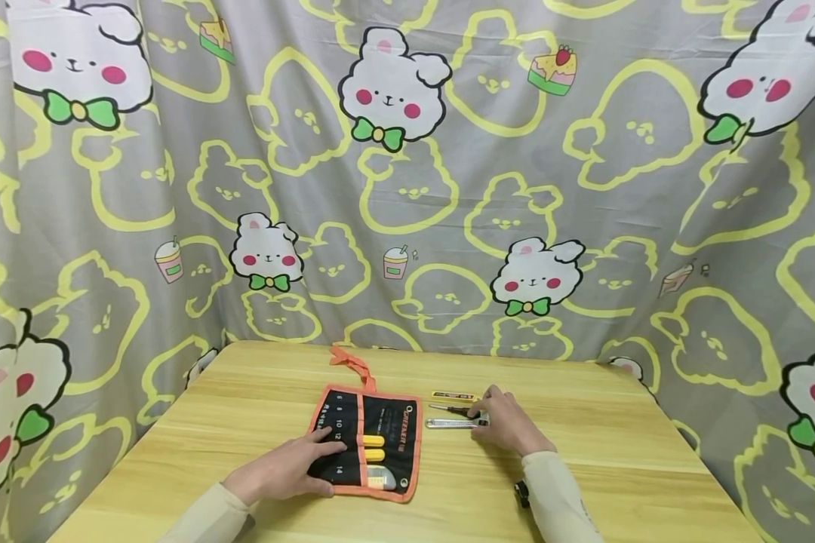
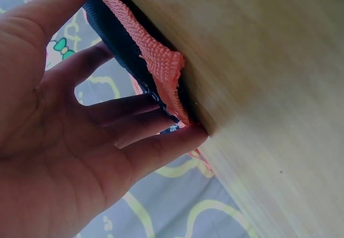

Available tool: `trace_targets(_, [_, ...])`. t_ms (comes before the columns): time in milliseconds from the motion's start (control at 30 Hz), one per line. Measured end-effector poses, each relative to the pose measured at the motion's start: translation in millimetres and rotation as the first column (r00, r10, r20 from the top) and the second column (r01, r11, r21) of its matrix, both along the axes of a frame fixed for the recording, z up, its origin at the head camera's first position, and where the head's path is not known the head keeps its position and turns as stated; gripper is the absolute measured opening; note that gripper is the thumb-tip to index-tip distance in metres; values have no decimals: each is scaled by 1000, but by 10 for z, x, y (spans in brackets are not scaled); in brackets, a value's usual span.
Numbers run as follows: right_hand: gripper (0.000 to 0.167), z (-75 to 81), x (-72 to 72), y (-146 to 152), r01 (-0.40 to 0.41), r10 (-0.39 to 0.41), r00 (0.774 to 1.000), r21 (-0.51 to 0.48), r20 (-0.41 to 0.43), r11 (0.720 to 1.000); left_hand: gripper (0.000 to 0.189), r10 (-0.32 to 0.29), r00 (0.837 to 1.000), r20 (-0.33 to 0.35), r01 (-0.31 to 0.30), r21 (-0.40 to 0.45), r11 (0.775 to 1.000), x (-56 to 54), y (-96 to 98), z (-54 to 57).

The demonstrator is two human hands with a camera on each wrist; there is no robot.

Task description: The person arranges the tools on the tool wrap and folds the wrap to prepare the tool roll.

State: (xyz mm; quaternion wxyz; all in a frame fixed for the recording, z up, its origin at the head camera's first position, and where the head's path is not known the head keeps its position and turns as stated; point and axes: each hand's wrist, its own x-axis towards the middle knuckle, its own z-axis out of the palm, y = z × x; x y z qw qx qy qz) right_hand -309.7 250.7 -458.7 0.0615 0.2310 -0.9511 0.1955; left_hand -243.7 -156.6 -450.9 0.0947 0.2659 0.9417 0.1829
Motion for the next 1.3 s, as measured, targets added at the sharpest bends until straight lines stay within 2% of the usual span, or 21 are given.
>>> trace_targets(233, [24, -24, -13, 48, -10, 10, 999, -6, 53, 1000, 70, 2, 1000, 6, -2, -3, 1000, -8, -4, -4])
trace_targets(633, [21, 32, 12, 88, -108, 107, 989, 1, 98, 994, 70, 10, 1000, 14, -10, -10, 1000, -11, -3, -8])
trace_targets(900, [29, 74, 31, 106, -65, 62, 980, 11, 190, 998, 71, 6, 1000, 7, -6, -23, 1000, -22, 2, -23])
trace_targets(1133, [23, 76, 20, 107, -90, 86, 977, 8, 196, 996, 70, 1, 1000, 10, -1, -13, 1000, -15, -8, -12])
trace_targets(1300, [26, 90, 30, 103, -76, 75, 966, -6, 245, 997, 70, -1, 1000, 8, 2, -10, 1000, -11, -9, -7])
